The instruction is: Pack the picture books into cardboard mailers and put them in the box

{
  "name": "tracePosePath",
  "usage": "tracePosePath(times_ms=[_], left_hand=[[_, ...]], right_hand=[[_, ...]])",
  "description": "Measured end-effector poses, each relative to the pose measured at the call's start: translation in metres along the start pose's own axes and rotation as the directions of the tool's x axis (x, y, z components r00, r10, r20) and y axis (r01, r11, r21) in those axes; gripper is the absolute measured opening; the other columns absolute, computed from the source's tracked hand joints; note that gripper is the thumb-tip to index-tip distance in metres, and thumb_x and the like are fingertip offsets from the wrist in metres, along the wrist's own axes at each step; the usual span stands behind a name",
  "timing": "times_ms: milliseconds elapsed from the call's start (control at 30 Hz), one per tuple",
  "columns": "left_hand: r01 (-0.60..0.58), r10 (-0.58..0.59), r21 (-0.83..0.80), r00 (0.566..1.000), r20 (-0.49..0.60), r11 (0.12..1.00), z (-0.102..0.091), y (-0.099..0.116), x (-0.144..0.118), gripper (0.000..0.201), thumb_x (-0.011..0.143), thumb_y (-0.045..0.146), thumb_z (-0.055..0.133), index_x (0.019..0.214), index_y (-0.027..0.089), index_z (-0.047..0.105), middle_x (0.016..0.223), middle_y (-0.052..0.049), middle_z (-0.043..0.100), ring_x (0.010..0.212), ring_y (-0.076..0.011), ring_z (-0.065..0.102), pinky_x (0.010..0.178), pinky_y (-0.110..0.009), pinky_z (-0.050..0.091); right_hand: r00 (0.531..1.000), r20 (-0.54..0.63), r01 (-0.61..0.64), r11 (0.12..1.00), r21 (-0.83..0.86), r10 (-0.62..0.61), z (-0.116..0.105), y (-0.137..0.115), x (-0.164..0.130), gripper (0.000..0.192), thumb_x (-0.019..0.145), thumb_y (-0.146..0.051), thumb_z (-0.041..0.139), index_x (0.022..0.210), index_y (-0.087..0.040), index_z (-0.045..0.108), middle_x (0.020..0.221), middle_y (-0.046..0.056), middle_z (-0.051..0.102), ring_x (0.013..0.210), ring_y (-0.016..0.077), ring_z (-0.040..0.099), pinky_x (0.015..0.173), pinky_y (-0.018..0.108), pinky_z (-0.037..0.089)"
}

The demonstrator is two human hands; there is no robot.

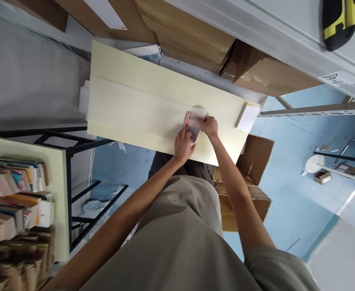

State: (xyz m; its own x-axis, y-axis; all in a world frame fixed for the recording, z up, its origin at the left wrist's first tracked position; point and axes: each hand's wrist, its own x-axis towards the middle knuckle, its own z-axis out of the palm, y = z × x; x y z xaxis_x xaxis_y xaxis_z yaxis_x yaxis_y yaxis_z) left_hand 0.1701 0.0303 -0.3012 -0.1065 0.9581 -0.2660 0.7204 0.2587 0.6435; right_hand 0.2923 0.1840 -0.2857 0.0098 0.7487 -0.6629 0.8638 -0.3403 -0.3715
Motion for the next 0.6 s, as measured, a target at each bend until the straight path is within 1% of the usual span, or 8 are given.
tracePosePath(times_ms=[67, 133, 233, 300, 367, 433, 500, 600], left_hand=[[-0.004, 0.005, -0.064, 1.000, 0.006, 0.998, -0.002, -0.004, -0.001, 0.036, 0.096, 0.012, 0.078, 0.128, 0.021, 0.064, 0.165, -0.025, 0.061, 0.162, -0.0404, 0.053, 0.128, -0.056, 0.051], [0.010, -0.010, -0.135, 1.000, 0.005, 0.991, -0.005, -0.007, -0.001, 0.033, 0.099, 0.012, 0.072, 0.129, 0.021, 0.064, 0.163, -0.024, 0.063, 0.164, -0.0382, 0.052, 0.133, -0.057, 0.048], [0.041, -0.042, -0.201, 0.999, -0.002, 0.979, -0.008, -0.008, -0.003, 0.042, 0.101, 0.011, 0.065, 0.142, 0.021, 0.061, 0.160, -0.021, 0.067, 0.163, -0.0343, 0.055, 0.142, -0.060, 0.035], [0.056, -0.063, -0.220, 0.998, -0.021, 0.974, -0.008, -0.006, -0.007, 0.048, 0.103, 0.011, 0.061, 0.149, 0.020, 0.057, 0.153, -0.019, 0.072, 0.158, -0.0321, 0.062, 0.147, -0.062, 0.026], [0.079, -0.093, -0.248, 0.995, -0.044, 0.966, -0.007, -0.005, -0.012, 0.046, 0.105, 0.012, 0.058, 0.150, 0.020, 0.057, 0.148, -0.018, 0.075, 0.151, -0.0312, 0.068, 0.146, -0.061, 0.028], [0.126, -0.147, -0.302, 0.988, -0.046, 0.945, -0.006, -0.005, -0.016, 0.038, 0.108, 0.015, 0.056, 0.146, 0.020, 0.059, 0.144, -0.020, 0.076, 0.143, -0.0318, 0.073, 0.135, -0.058, 0.046], [0.176, -0.199, -0.368, 0.980, -0.026, 0.913, -0.005, -0.006, -0.020, 0.033, 0.112, 0.020, 0.054, 0.144, 0.021, 0.060, 0.142, -0.021, 0.077, 0.134, -0.0321, 0.078, 0.117, -0.050, 0.060], [0.216, -0.241, -0.438, 0.971, 0.000, 0.872, -0.005, -0.005, -0.025, 0.032, 0.115, 0.028, 0.053, 0.146, 0.023, 0.061, 0.144, -0.020, 0.078, 0.120, -0.0294, 0.082, 0.102, -0.041, 0.064]], right_hand=[[0.993, 0.017, 0.117, 0.988, -0.104, -0.115, -0.017, 0.002, 0.001, 0.032, 0.102, -0.049, 0.076, 0.105, -0.017, 0.078, 0.103, 0.016, 0.083, 0.108, 0.0348, 0.081, 0.101, 0.049, 0.064], [0.948, 0.037, 0.318, 0.928, -0.193, -0.317, -0.031, 0.000, 0.002, 0.053, 0.089, -0.050, 0.093, 0.126, -0.016, 0.078, 0.132, 0.020, 0.080, 0.136, 0.0429, 0.073, 0.118, 0.060, 0.058], [0.778, 0.217, 0.625, 0.759, -0.183, -0.589, -0.032, -0.013, 0.007, 0.070, 0.076, -0.043, 0.106, 0.136, -0.022, 0.077, 0.157, 0.017, 0.070, 0.161, 0.0457, 0.054, 0.134, 0.065, 0.046], [0.647, 0.370, 0.748, 0.650, -0.137, -0.666, -0.025, -0.024, 0.012, 0.056, 0.079, -0.031, 0.103, 0.130, -0.026, 0.080, 0.161, 0.011, 0.070, 0.166, 0.0413, 0.050, 0.140, 0.062, 0.040], [0.555, 0.481, 0.809, 0.576, -0.119, -0.679, -0.019, -0.033, 0.018, 0.043, 0.082, -0.014, 0.095, 0.121, -0.028, 0.083, 0.160, 0.005, 0.072, 0.166, 0.0357, 0.051, 0.142, 0.059, 0.037], [0.529, 0.533, 0.819, 0.563, -0.114, -0.661, -0.019, -0.037, 0.027, 0.041, 0.082, -0.001, 0.086, 0.112, -0.029, 0.085, 0.156, 0.001, 0.076, 0.161, 0.0311, 0.058, 0.139, 0.056, 0.041], [0.550, 0.538, 0.796, 0.595, -0.108, -0.638, -0.026, -0.038, 0.036, 0.041, 0.082, 0.003, 0.081, 0.105, -0.031, 0.086, 0.149, -0.003, 0.080, 0.154, 0.0287, 0.065, 0.133, 0.052, 0.050], [0.600, 0.521, 0.756, 0.643, -0.122, -0.607, -0.035, -0.038, 0.048, 0.029, 0.087, -0.005, 0.084, 0.097, -0.032, 0.086, 0.135, -0.004, 0.085, 0.142, 0.0287, 0.072, 0.122, 0.048, 0.057]])
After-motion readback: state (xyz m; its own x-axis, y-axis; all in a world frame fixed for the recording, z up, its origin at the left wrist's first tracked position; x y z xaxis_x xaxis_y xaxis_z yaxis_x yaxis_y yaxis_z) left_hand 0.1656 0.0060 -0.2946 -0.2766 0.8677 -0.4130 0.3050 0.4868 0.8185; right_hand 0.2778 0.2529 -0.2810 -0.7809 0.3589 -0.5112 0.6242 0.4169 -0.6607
